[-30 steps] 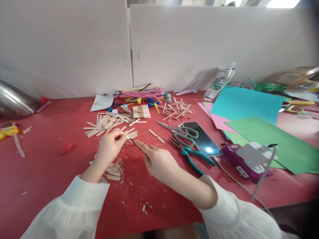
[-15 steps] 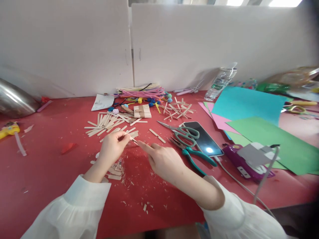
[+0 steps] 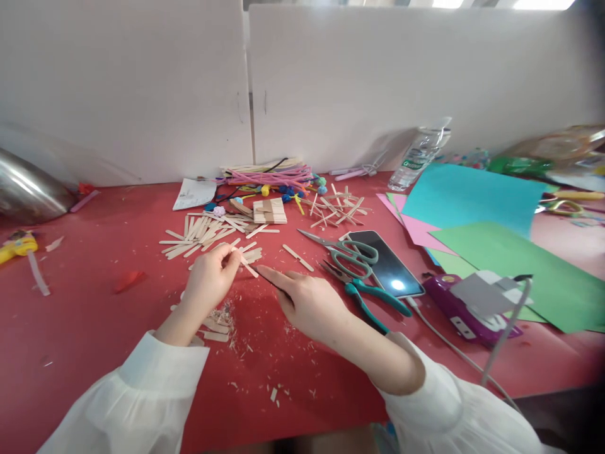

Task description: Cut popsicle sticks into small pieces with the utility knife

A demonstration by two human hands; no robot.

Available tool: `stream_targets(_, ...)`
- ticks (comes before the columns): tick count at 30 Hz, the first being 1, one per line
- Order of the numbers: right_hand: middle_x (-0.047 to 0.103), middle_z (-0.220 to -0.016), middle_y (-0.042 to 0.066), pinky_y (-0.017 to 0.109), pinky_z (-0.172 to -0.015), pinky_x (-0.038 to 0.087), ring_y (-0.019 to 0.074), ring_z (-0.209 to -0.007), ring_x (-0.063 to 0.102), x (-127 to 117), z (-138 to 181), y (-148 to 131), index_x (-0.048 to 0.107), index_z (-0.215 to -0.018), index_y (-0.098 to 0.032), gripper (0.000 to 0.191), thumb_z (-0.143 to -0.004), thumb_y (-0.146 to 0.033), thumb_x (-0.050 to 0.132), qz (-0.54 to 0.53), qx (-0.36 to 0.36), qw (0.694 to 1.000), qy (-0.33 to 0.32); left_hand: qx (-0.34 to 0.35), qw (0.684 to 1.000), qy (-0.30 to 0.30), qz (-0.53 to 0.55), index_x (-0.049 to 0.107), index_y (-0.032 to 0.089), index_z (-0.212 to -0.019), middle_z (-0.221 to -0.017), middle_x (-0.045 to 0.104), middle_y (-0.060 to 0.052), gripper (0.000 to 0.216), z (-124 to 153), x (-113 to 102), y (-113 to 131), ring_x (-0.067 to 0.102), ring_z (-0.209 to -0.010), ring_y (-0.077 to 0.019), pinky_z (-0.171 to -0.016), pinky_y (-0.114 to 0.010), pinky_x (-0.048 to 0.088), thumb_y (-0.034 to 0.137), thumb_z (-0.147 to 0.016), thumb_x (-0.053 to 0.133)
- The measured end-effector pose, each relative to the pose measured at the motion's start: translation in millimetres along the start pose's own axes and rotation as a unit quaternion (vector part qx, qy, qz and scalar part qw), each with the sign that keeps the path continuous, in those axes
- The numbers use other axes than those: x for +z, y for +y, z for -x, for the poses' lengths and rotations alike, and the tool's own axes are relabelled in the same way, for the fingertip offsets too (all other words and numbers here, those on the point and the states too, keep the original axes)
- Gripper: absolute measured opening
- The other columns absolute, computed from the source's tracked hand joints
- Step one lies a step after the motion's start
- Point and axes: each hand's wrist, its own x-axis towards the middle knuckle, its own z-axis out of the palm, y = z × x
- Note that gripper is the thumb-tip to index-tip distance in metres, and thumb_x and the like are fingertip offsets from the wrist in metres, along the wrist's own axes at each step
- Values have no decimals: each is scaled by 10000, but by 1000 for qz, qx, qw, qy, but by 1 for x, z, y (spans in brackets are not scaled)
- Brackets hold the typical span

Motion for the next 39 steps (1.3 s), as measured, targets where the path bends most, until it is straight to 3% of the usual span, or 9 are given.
stream_targets(9, 643, -820, 43, 248, -448, 308, 165, -585, 609, 1, -1, -2, 342, -1370, -296, 537, -846, -177, 361, 66, 2, 998, -7, 18, 1000, -15, 8, 607, 196, -735, -725, 676, -24, 308, 0, 1, 3, 605, -678, -164, -644, -234, 439, 378, -837, 381)
stream_targets(16, 644, -838, 49, 243, -465, 318, 158, -594, 609, 0, 1, -2, 331, -1374, -294, 538, -850, -172, 353, 53, 6, 999, -7, 31, 999, -8, 1, 609, 194, -755, -765, 676, -25, 296, 0, 2, 1, 605, -717, -169, -680, -245, 440, 370, -845, 389)
stream_targets(28, 692, -889, 71, 241, -593, 420, 172, -696, 630, 3, 1, -4, 348, -1372, -208, 560, -820, -111, 370, -117, 25, 993, -12, 38, 999, -15, 12, 605, 194, -732, -757, 672, -28, 300, 1, 2, 1, 603, -723, -174, -689, -256, 439, 378, -848, 398)
stream_targets(39, 664, -935, 85, 247, -550, 411, 187, -693, 639, 3, 4, -9, 321, -1386, -226, 562, -834, -138, 372, 10, 17, 1000, -6, 18, 1000, -12, 9, 591, 194, -723, -669, 640, -8, 276, 2, 2, 4, 596, -642, -162, -623, -238, 424, 369, -836, 409)
